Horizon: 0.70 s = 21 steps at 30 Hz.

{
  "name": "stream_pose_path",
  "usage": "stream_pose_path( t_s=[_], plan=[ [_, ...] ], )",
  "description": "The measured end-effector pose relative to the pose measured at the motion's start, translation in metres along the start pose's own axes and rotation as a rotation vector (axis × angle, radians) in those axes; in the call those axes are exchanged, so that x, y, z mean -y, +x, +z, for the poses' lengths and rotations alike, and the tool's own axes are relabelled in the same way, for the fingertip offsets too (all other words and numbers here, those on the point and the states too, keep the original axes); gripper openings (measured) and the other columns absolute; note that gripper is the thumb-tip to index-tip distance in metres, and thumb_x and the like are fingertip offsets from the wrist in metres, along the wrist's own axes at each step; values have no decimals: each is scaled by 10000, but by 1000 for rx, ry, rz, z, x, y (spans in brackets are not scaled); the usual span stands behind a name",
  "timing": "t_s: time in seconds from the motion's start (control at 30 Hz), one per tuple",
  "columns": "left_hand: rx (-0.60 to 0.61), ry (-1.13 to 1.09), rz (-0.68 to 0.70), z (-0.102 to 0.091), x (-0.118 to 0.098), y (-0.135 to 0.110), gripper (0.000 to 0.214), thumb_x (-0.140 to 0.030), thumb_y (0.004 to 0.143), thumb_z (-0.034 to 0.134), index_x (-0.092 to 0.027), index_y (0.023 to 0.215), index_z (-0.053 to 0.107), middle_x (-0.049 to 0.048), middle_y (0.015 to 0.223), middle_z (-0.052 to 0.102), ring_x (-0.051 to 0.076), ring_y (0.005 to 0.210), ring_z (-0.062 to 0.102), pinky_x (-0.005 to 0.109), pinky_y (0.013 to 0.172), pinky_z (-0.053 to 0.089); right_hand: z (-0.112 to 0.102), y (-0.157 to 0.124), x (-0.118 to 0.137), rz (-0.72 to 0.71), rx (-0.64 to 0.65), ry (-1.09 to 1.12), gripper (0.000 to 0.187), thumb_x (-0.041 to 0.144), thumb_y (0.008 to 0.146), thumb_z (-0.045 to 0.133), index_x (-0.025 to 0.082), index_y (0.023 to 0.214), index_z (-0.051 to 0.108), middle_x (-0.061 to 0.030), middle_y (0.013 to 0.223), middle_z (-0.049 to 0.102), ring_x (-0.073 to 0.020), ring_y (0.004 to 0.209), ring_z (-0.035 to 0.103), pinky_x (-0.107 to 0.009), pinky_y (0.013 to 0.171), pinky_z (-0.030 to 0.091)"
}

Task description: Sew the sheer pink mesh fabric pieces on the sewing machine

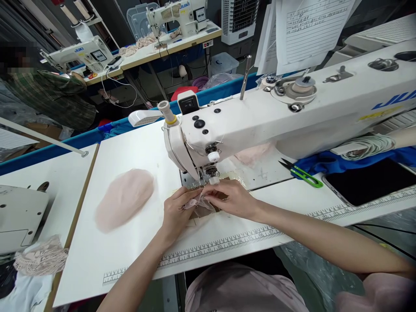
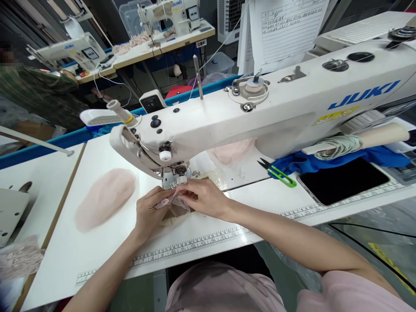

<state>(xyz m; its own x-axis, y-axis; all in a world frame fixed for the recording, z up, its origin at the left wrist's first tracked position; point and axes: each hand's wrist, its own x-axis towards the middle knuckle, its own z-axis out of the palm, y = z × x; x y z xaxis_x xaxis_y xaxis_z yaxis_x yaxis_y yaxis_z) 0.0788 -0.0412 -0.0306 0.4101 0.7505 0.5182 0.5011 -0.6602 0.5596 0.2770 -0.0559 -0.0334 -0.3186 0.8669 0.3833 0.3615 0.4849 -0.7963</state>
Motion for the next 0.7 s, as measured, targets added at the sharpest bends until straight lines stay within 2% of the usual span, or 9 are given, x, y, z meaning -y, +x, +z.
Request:
stream_pose_path(
  t_s=[0.27, 0.43, 0.57, 0.7],
  plan=[
    [-17, 106, 64, -2, 0, -3, 75, -228, 875, 620, -194, 877, 687, 2, 688, 640, 85, 552, 574, 185, 515, 446, 2, -1, -5, -115, 10, -111, 156, 231, 929, 533, 201, 988, 674, 8, 722, 689, -108, 581, 589, -222, 565, 477],
    [-41, 178, 148, -2, 0, -4, 71, -220, 887, 600, -195, 865, 663, -2, 663, 638, 88, 542, 583, 182, 516, 458, 4, -3, -10, -217, -31, -148, 160, 238, 956, 509, 211, 993, 663, -4, 810, 720, -105, 652, 647, -216, 605, 526],
    [-28, 220, 223, -3, -4, -4, 75, -217, 891, 583, -201, 921, 650, 12, 695, 682, 105, 573, 627, 189, 531, 483, 1, -6, -14, -361, -62, -265, 130, 217, 938, 545, 222, 936, 674, -7, 753, 710, -118, 656, 665, -226, 589, 557],
    [-49, 173, 200, -3, -10, -6, 206, -259, 864, 638, -202, 1059, 607, 7, 714, 701, 104, 544, 629, 193, 521, 481, -9, -8, -13, -557, 7, -362, 151, 164, 914, 561, 246, 960, 678, -5, 744, 706, -125, 617, 657, -232, 522, 538]
  ],
)
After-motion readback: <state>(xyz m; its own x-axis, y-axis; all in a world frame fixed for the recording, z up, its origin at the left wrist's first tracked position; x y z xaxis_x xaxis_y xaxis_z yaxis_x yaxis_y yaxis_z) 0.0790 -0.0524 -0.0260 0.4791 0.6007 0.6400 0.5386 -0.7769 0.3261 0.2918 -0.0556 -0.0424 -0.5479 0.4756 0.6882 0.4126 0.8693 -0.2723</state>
